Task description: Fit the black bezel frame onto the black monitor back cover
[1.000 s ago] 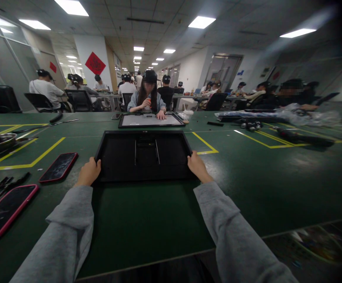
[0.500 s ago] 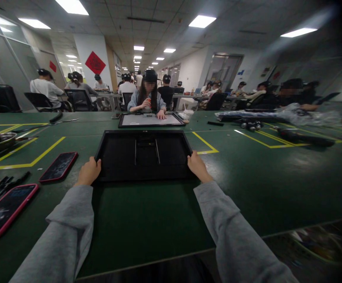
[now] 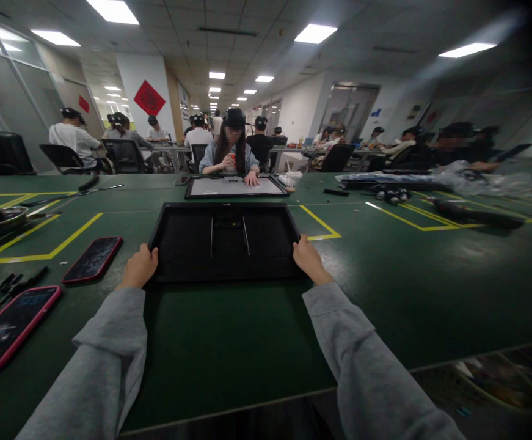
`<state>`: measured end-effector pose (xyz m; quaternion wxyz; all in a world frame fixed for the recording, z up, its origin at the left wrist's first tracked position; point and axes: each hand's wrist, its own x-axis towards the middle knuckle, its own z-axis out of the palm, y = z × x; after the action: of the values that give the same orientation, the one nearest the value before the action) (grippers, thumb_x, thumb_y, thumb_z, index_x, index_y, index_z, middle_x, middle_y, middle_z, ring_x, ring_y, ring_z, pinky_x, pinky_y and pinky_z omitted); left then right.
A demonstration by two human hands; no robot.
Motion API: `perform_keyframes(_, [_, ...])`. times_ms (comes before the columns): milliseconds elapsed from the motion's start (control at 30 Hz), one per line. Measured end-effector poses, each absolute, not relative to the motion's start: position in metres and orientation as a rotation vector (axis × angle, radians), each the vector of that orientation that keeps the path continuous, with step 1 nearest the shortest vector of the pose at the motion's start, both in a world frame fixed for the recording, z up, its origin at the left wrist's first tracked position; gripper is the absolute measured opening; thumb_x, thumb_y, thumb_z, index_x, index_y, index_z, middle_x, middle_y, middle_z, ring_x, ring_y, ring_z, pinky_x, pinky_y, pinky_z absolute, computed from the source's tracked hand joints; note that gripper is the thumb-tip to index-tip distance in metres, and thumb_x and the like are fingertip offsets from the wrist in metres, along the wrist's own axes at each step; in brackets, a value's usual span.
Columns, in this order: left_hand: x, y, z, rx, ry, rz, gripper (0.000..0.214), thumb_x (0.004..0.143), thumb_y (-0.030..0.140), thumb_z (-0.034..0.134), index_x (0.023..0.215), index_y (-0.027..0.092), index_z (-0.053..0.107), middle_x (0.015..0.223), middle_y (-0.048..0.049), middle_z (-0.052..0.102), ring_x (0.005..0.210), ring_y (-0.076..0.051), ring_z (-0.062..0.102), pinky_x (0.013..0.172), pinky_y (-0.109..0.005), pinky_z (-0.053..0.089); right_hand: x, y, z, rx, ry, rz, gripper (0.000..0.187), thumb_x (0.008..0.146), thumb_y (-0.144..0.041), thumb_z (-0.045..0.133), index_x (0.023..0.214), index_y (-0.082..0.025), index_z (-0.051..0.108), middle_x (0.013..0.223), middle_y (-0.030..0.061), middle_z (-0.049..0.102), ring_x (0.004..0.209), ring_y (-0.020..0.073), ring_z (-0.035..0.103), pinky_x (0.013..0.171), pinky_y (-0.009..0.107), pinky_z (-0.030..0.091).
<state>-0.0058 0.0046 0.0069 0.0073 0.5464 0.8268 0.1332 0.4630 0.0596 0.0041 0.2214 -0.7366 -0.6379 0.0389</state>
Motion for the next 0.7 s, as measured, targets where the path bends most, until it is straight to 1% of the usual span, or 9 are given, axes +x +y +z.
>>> perform_keyframes(233, [-0.006, 0.005, 0.005, 1.718, 2.583, 0.413, 0.051, 0.093, 0.045, 0.024, 0.118, 0.009, 0.049, 0.103, -0.025, 0.067, 0.096, -0.035, 0.065, 0.077, -0.041, 0.046, 0.465, 0.061, 0.003, -2.028, -1.766, 0.127, 0.036, 0.096, -0.021, 0.029, 0.128, -0.008, 0.04, 0.117, 0.0216, 0.059, 0.104, 0.0293, 0.061, 0.087, 0.039, 0.044])
perform_keyframes(533, [-0.004, 0.003, 0.008, 1.715, 2.579, 0.42, 0.051, 0.093, 0.042, 0.021, 0.118, 0.008, 0.05, 0.102, -0.0248, 0.067, 0.095, -0.035, 0.065, 0.077, -0.042, 0.046, 0.465, 0.061, 0.001, -2.044, -1.755, 0.122, 0.038, 0.095, -0.018, 0.028, 0.13, -0.008, 0.04, 0.115, 0.0205, 0.06, 0.103, 0.027, 0.061, 0.087, 0.038, 0.044])
perform_keyframes(633, [0.002, -0.001, 0.011, 1.762, 2.626, 0.479, 0.049, 0.094, 0.041, 0.021, 0.116, 0.01, 0.052, 0.105, -0.0229, 0.066, 0.099, -0.034, 0.063, 0.082, -0.045, 0.044, 0.464, 0.061, 0.004, -1.993, -1.739, 0.034, 0.037, 0.094, -0.018, 0.03, 0.126, -0.007, 0.045, 0.114, 0.0204, 0.06, 0.106, 0.0271, 0.059, 0.089, 0.037, 0.043])
perform_keyframes(700, [0.007, -0.005, 0.018, 1.805, 2.732, 0.639, 0.048, 0.095, 0.039, 0.02, 0.116, 0.01, 0.052, 0.11, -0.0224, 0.064, 0.106, -0.034, 0.06, 0.089, -0.047, 0.041, 0.462, 0.06, 0.01, -1.897, -1.681, -0.07, 0.039, 0.094, -0.019, 0.029, 0.129, -0.007, 0.043, 0.12, 0.0209, 0.058, 0.112, 0.0272, 0.055, 0.093, 0.037, 0.041])
